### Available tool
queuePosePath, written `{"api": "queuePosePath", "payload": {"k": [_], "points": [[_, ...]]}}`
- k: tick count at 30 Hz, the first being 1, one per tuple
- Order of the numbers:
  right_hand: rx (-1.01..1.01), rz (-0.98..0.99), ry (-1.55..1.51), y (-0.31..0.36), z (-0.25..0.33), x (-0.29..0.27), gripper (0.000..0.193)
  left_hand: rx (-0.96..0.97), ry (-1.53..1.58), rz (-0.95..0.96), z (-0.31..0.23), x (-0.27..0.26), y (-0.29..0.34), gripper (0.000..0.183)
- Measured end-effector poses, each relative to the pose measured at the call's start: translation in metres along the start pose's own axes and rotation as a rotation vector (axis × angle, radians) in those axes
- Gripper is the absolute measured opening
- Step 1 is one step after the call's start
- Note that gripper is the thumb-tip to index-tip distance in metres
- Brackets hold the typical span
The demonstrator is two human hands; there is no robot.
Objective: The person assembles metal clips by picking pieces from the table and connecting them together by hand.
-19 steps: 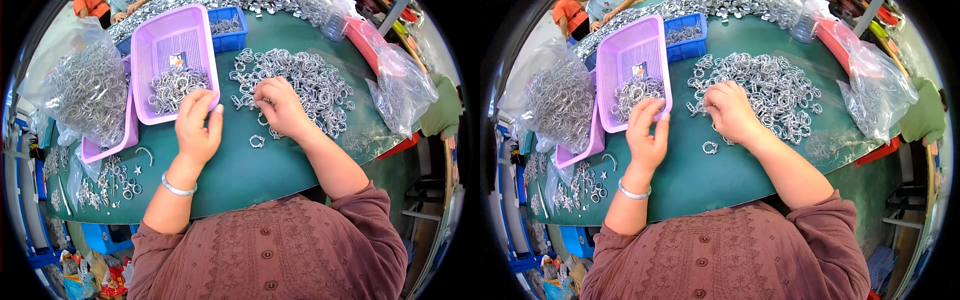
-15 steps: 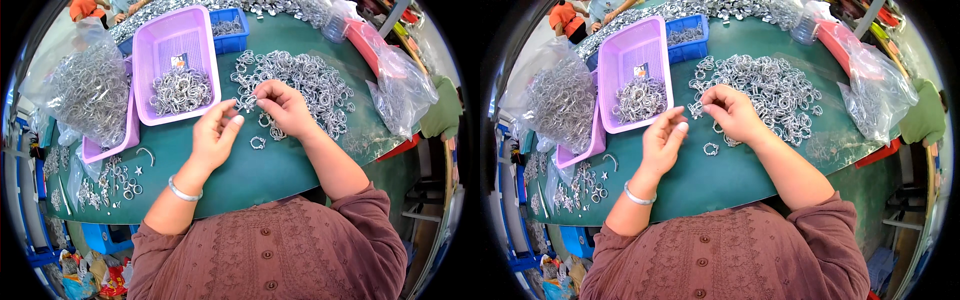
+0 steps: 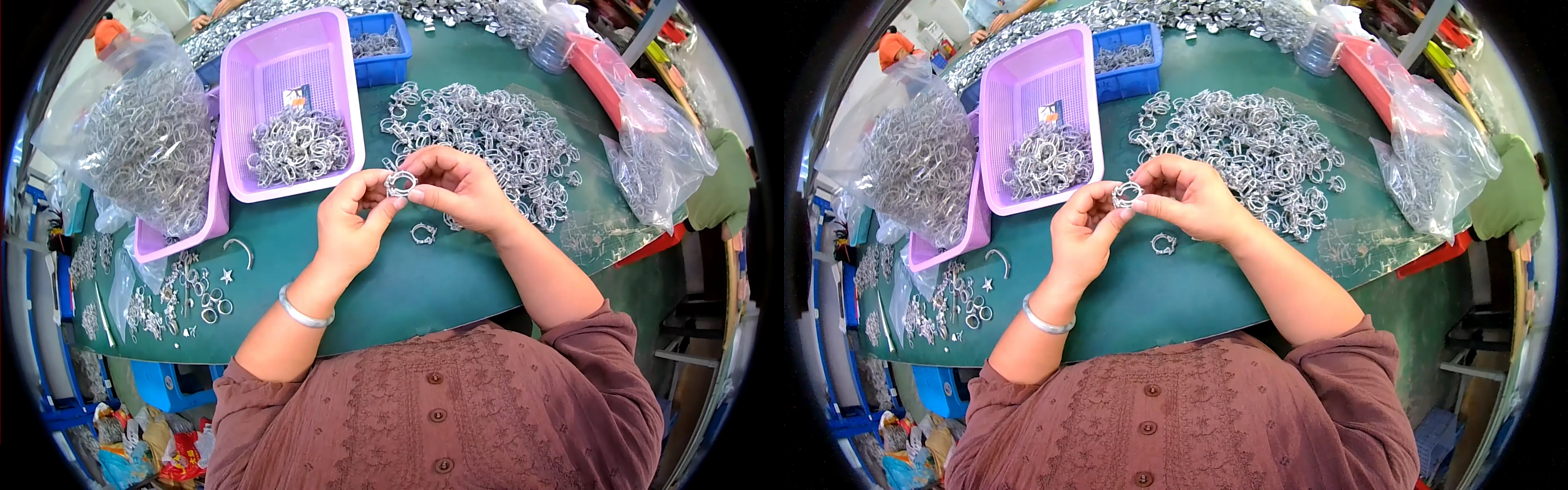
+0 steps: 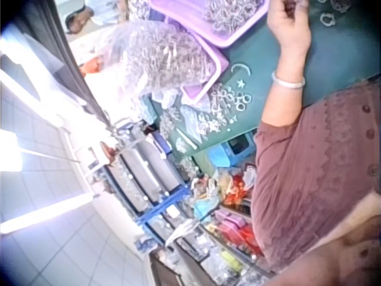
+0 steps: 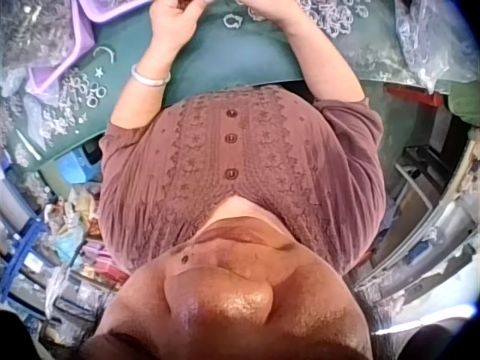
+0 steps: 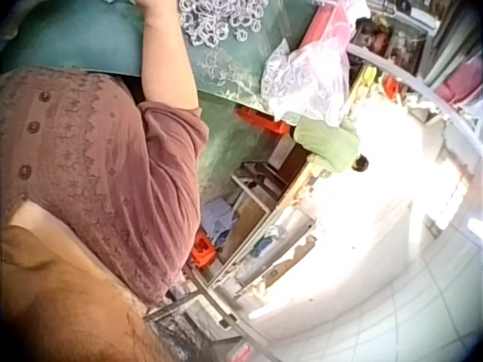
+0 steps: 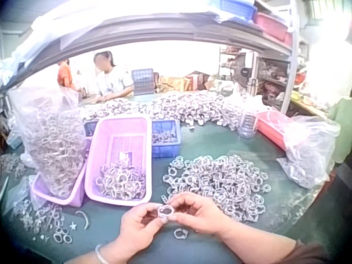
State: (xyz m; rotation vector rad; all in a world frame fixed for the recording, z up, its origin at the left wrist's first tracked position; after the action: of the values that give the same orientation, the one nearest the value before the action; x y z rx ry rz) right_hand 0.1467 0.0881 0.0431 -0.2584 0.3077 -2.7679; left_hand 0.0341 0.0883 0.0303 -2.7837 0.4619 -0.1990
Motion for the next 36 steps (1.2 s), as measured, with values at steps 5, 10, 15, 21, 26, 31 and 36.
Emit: {"api": "queuePosePath", "payload": {"k": [5, 10, 15, 21, 26, 31, 36], "points": [[0.154, 0.031, -0.013, 0.000, -0.020, 0.002, 0.019, 0.166, -0.316, -0.057, -0.019, -0.005, 0.001, 0.027], [0.188, 0.073, 0.011, 0.001, -0.023, 0.003, 0.021, 0.213, -0.370, -0.044, -0.028, -0.003, 0.002, 0.027], [0.192, 0.085, 0.025, 0.002, -0.024, 0.005, 0.022, 0.256, -0.376, -0.027, -0.032, -0.001, 0.002, 0.027], [0.182, 0.078, 0.028, 0.002, -0.022, 0.005, 0.021, 0.239, -0.387, 0.027, -0.030, 0.002, 0.002, 0.030], [0.169, 0.072, 0.064, 0.001, -0.024, 0.003, 0.016, 0.260, -0.388, 0.074, -0.030, 0.006, 0.002, 0.029], [0.182, 0.040, 0.061, 0.001, -0.024, 0.000, 0.012, 0.270, -0.386, 0.091, -0.029, 0.007, 0.003, 0.029], [0.195, 0.021, 0.063, 0.002, -0.023, -0.001, 0.010, 0.307, -0.375, 0.043, -0.031, 0.005, 0.002, 0.030]]}}
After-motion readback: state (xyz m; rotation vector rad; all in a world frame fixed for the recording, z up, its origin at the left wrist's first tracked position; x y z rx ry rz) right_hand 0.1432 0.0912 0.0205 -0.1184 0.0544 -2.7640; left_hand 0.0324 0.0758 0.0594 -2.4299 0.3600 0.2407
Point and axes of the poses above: each hand's wrist, its own y-axis away from the middle knuckle, its own x-axis out of the palm, z = x × y, the point moved 10 cm from there along -y, towards the middle knuckle, and after that the axes turned 3 degrees about x, right-handed, at the moved point
